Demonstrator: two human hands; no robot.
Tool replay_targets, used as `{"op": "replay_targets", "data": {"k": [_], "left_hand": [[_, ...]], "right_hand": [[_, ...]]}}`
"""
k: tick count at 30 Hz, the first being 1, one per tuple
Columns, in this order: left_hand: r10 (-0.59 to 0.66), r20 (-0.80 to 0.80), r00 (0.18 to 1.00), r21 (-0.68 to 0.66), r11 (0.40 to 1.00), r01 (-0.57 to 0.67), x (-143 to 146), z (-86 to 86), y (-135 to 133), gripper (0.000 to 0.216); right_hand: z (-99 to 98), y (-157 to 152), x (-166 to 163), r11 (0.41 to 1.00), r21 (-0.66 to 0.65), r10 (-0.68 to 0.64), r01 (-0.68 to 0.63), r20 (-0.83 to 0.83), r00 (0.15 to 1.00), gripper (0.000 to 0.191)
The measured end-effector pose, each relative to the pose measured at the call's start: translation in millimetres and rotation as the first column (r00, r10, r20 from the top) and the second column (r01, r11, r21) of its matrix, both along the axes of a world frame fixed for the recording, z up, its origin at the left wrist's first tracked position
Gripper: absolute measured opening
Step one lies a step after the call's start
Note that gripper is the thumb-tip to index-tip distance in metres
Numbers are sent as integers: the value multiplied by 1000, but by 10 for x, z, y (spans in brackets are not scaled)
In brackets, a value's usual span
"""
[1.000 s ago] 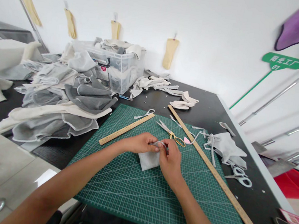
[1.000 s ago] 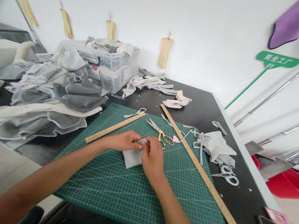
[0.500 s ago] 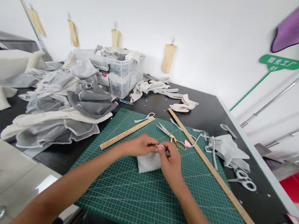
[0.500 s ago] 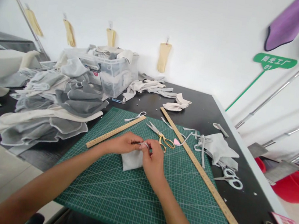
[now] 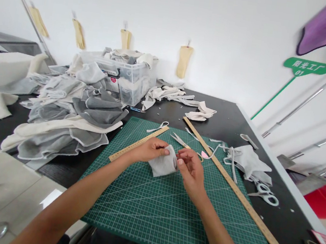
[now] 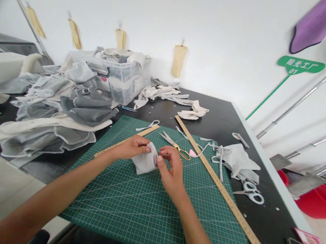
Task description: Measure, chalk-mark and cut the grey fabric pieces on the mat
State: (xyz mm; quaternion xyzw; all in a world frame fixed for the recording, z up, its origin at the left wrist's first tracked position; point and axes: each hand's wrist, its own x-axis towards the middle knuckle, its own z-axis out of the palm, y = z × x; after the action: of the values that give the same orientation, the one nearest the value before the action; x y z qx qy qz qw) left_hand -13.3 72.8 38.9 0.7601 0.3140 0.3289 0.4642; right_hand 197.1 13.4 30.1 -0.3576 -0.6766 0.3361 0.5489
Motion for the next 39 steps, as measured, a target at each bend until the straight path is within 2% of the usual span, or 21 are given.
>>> {"op": "replay_targets", "data": {"k": [2,5,12,14,19,25,30,36,38,39], "left_hand": [[-10,14,1000,10,1000,9,-43,18,13,43],[-9,12,1000,52,999,9,-70,34,19,41],[-32,-44,999,129,991,37,-99,0,64,44],[-38,-61,997,146,988,46,-110,-14,79,44],[-17,-93,996,115,993,28,-123,-23,94,42],[13,-139,990,167,986,10,-114,-23,102,42],[51,-188,981,190,982,-15,-104,-41,108,40],[6,-199,980,189,982,32,-66,-39,75,36],[16,-201,979,181,983,21,-53,-37,67,36],[25,-201,979,179,984,12,-51,-38,68,36]], "right_hand": [[56,1,54,995,99,1,-10,97,995,10],[103,0,91,985,166,2,-41,225,974,10],[84,-44,44,974,167,71,-155,423,903,23],[64,-44,29,974,171,53,-149,469,882,27],[4,-22,17,988,140,-13,-64,489,872,26],[-26,-19,7,981,94,85,-169,575,813,23],[-37,18,3,986,85,71,-145,571,818,11],[-47,7,6,984,43,117,-176,587,801,10],[-69,17,4,984,24,128,-177,596,793,4],[-84,30,4,987,18,116,-159,598,793,9]]}}
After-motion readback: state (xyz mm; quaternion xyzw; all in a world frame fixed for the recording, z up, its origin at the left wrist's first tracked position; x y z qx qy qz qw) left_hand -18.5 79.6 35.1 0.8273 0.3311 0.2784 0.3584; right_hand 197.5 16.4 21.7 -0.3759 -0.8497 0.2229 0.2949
